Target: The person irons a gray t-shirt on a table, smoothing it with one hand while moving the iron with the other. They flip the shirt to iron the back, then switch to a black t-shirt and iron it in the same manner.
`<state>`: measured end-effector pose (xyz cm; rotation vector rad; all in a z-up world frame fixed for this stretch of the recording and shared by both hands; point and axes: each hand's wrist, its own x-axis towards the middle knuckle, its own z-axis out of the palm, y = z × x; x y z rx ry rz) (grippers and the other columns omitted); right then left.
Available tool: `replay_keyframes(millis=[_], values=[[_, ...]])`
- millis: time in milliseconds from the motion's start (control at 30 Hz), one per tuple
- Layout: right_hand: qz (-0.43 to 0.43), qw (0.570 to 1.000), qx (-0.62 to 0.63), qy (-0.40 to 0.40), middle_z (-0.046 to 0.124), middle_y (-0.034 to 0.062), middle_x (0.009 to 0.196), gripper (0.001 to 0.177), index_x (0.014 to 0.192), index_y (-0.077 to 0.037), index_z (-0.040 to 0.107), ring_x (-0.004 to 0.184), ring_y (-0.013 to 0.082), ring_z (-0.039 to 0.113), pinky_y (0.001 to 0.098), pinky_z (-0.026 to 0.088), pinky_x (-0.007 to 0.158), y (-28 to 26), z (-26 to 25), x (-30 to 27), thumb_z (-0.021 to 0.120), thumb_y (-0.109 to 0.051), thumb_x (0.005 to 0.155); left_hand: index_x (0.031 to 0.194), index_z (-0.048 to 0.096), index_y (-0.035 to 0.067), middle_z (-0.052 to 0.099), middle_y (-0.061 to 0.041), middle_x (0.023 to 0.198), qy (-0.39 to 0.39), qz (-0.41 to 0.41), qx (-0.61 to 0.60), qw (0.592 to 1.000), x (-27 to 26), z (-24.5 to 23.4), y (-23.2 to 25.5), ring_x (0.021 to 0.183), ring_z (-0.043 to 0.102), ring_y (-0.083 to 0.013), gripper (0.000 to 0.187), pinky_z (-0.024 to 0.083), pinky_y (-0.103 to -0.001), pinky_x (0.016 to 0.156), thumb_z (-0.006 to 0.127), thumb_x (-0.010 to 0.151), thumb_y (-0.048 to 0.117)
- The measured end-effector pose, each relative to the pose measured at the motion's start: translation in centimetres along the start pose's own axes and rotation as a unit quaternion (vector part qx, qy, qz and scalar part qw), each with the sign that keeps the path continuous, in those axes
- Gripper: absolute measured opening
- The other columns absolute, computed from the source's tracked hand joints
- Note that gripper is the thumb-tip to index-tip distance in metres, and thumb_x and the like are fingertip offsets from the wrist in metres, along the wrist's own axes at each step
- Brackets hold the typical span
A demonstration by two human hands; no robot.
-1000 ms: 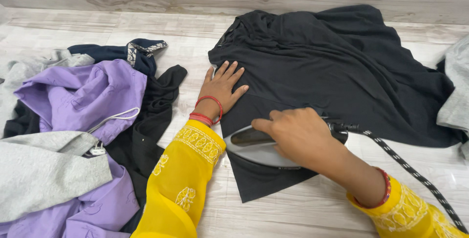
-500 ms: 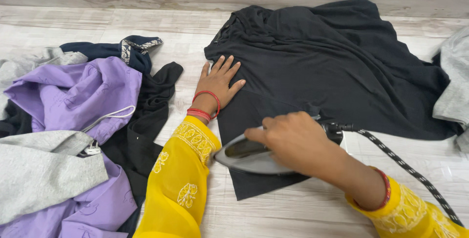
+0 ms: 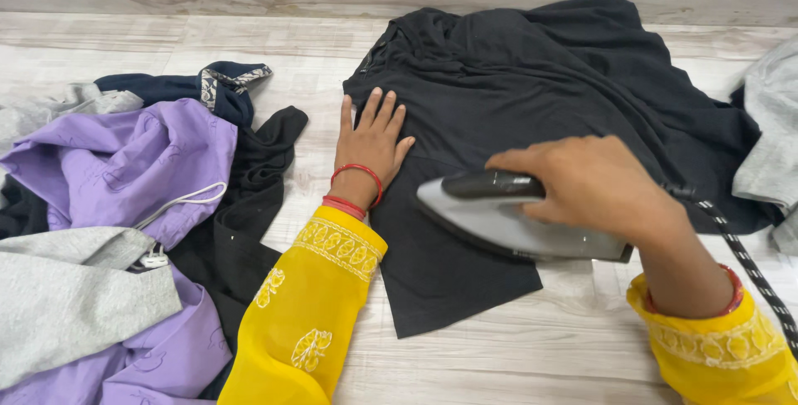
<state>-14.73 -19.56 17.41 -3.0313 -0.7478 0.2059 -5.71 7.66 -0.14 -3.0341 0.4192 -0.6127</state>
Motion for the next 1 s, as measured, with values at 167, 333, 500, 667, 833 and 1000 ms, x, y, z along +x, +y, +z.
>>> replay_keyframes(millis=[167,333,500,667,833,1000], values=[[0.13,0.988,-0.052,0.069,0.078,0.0077,0.093,0.064,0.139,-0.036,0.064,0.085,0.0285,0.075,0.0436,0.058,0.073,5.5,1.4,3.8,0.079,-0.04,0.078,0.147,0.053,0.007,0.042,-0.007,0.161,0.015,0.098,-0.025,0.995,-1.2,-2.3,6.4,0.153,0.031,-0.0235,0.067,0.013,-0.062,0.124,0.053,0.1,0.054],[0.174,0.975,-0.105,0.089,0.079,0.0098,0.089,0.06,0.139,-0.039,0.066,0.084,0.0283,0.076,0.0421,0.059,0.073,8.6,3.7,5.4,0.079,-0.046,0.081,0.15,0.05,0.015,0.04,-0.012,0.162,-0.019,0.241,-0.204,0.949,-5.1,-4.2,11.8,0.153,0.03,-0.0281,0.075,0.017,-0.061,0.122,0.048,0.095,0.066],[0.16,0.968,-0.148,0.128,0.077,0.0114,0.093,0.057,0.139,-0.035,0.068,0.083,0.0315,0.076,0.043,0.059,0.069,8.9,4.0,6.8,0.078,-0.046,0.083,0.151,0.05,0.015,0.042,-0.01,0.162,-0.025,0.272,-0.196,0.942,-6.1,-4.6,12.2,0.154,0.032,-0.0272,0.077,0.02,-0.059,0.124,0.045,0.096,0.068],[-0.001,0.999,-0.021,-0.026,0.079,0.0073,0.094,0.067,0.134,-0.037,0.067,0.085,0.0297,0.076,0.0421,0.059,0.074,7.4,1.5,4.5,0.082,-0.054,0.071,0.153,0.051,0.012,0.044,-0.011,0.163,-0.047,0.289,-0.231,0.928,-9.5,-6.6,12.2,0.155,0.034,-0.0279,0.076,0.02,-0.058,0.126,0.049,0.096,0.064],[-0.089,0.995,0.023,-0.035,0.078,0.0052,0.102,0.068,0.134,-0.036,0.069,0.086,0.0303,0.074,0.0428,0.058,0.07,4.2,1.3,2.9,0.081,-0.054,0.069,0.153,0.052,0.012,0.044,-0.012,0.164,-0.089,0.299,-0.259,0.914,-14.7,-9.6,13.0,0.156,0.034,-0.0292,0.076,0.018,-0.059,0.127,0.054,0.094,0.06],[0.048,0.999,-0.021,0.011,0.079,0.0113,0.096,0.06,0.135,-0.038,0.068,0.089,0.0325,0.075,0.0436,0.059,0.078,4.4,2.8,7.0,0.076,-0.055,0.079,0.153,0.054,0.013,0.045,-0.012,0.165,-0.084,0.27,-0.272,0.92,-15.6,-9.8,13.1,0.157,0.034,-0.0294,0.075,0.018,-0.058,0.129,0.058,0.094,0.059]])
